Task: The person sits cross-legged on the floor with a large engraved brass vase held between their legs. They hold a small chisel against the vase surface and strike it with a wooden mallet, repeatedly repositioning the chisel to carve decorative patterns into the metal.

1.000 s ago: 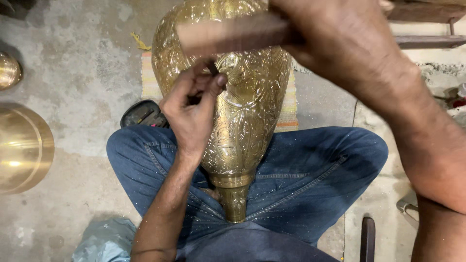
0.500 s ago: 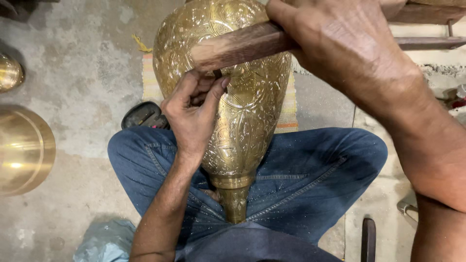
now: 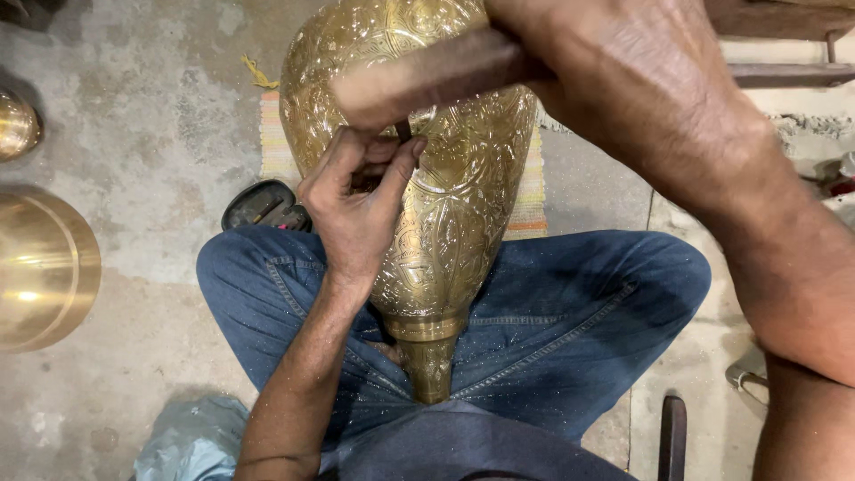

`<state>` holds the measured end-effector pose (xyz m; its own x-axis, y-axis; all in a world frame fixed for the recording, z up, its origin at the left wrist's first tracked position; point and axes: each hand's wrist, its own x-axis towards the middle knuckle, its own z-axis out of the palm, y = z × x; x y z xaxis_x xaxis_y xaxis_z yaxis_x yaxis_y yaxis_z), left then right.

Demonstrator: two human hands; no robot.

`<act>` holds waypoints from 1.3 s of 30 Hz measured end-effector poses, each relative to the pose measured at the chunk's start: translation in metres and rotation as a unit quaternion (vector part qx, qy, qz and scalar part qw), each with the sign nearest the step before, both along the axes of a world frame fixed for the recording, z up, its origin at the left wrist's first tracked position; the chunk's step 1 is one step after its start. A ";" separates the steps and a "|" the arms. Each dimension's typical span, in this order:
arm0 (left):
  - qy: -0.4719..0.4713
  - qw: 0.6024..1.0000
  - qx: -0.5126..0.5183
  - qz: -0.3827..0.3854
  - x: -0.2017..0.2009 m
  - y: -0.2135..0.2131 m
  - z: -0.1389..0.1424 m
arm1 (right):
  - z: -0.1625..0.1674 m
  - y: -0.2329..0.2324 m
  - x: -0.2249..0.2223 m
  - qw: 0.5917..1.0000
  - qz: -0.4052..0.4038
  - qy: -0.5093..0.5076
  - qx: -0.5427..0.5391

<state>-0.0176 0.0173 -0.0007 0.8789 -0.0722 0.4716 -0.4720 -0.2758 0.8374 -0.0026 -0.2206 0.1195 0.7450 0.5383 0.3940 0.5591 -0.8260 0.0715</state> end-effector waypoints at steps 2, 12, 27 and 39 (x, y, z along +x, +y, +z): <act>-0.011 1.000 -0.027 -0.006 0.000 -0.001 0.000 | 0.001 0.003 0.000 0.997 -0.040 0.042 0.045; -0.008 1.000 0.004 -0.011 0.002 0.002 -0.005 | 0.001 -0.001 -0.002 0.997 -0.004 -0.042 -0.061; 0.000 0.999 -0.039 -0.005 -0.001 0.002 -0.003 | -0.016 -0.012 0.003 0.995 -0.016 0.035 0.089; 0.017 1.000 0.023 -0.009 0.004 0.005 -0.003 | -0.006 -0.009 0.000 0.999 -0.009 0.026 0.017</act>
<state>-0.0141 0.0221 -0.0036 0.8925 -0.1087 0.4378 -0.4491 -0.3058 0.8395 -0.0027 -0.2293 0.1136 0.7739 0.5127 0.3719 0.5471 -0.8369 0.0152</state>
